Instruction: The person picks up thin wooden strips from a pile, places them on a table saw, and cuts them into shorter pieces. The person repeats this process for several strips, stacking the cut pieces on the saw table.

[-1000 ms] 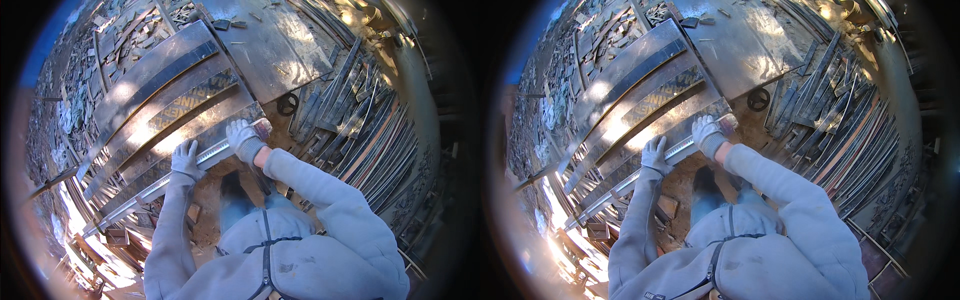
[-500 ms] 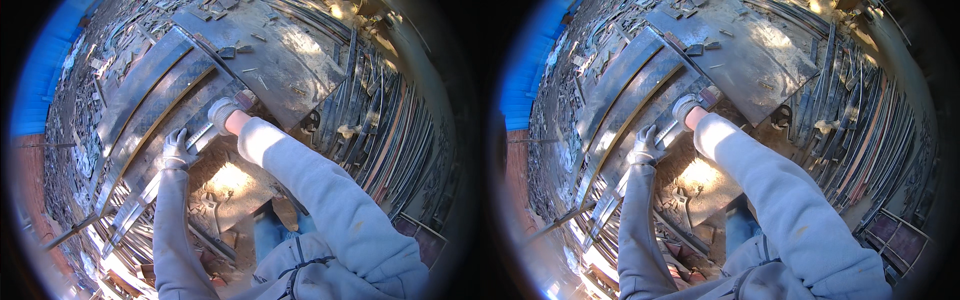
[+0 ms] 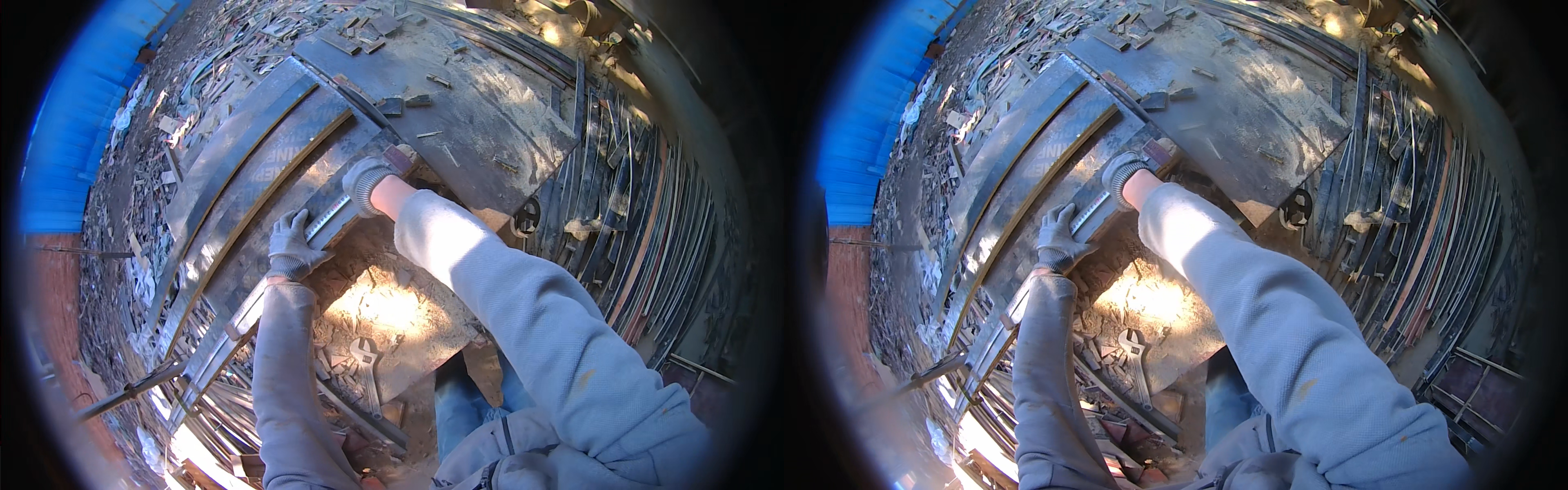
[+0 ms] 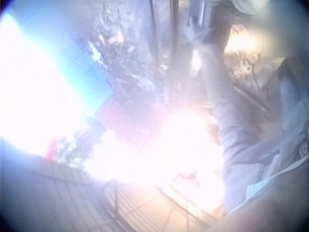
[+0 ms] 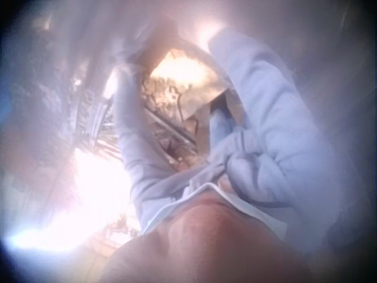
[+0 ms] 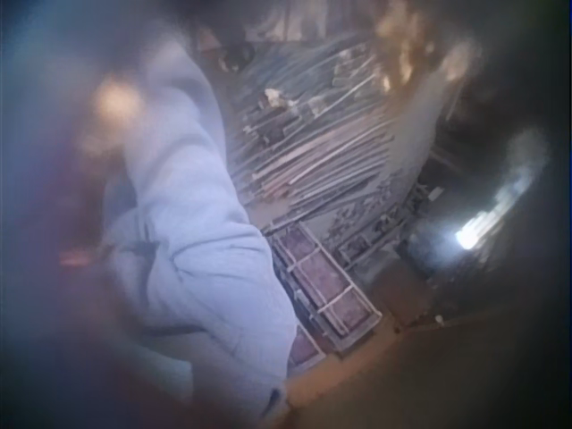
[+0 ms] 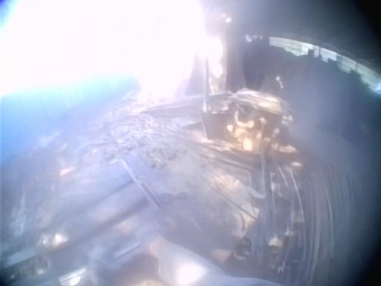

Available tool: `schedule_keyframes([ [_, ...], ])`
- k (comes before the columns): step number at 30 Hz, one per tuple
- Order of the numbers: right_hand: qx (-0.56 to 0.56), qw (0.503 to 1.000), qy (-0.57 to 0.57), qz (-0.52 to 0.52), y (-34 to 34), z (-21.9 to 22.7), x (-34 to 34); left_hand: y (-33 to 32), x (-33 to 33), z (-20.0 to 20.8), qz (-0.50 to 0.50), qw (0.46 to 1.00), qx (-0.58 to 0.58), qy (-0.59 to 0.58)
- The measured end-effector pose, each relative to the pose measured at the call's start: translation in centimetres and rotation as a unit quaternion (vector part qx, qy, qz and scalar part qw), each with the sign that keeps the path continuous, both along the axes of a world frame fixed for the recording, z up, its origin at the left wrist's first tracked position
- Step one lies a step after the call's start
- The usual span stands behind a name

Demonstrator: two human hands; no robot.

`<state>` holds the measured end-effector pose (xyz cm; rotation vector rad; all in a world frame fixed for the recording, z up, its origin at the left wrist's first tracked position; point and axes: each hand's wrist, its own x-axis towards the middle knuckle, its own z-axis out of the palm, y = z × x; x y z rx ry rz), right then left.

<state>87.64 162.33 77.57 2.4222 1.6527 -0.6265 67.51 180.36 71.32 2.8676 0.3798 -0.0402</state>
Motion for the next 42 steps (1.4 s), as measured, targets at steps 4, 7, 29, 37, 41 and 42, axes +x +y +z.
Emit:
schedule_keyframes([
  [4, -0.039, 0.999, -0.001, 0.011, -2.9, 0.4, -2.0, -3.2, -2.5, -0.9, 0.009, 1.000, 0.022, -0.012],
  [7, -0.087, 0.996, 0.019, 0.028, -6.3, 0.6, -4.2, -7.1, -5.0, -1.6, -0.002, 0.998, 0.008, -0.060],
  [29, 0.331, 0.727, 0.367, -0.477, -43.7, -9.4, -9.7, -27.3, -31.3, 3.7, 0.112, 0.952, -0.083, 0.271],
  [37, 0.393, 0.815, 0.245, -0.348, -40.8, -6.7, -3.9, -25.5, -27.2, 7.4, 0.093, 0.994, -0.010, 0.052],
  [41, 0.305, 0.802, 0.276, -0.433, -33.9, -8.8, -1.9, -17.4, -23.4, 6.7, 0.137, 0.979, -0.001, 0.151],
  [42, 0.275, 0.844, 0.149, -0.436, -31.0, -9.6, -1.8, -15.5, -22.5, 6.2, 0.163, 0.971, -0.012, 0.175],
])
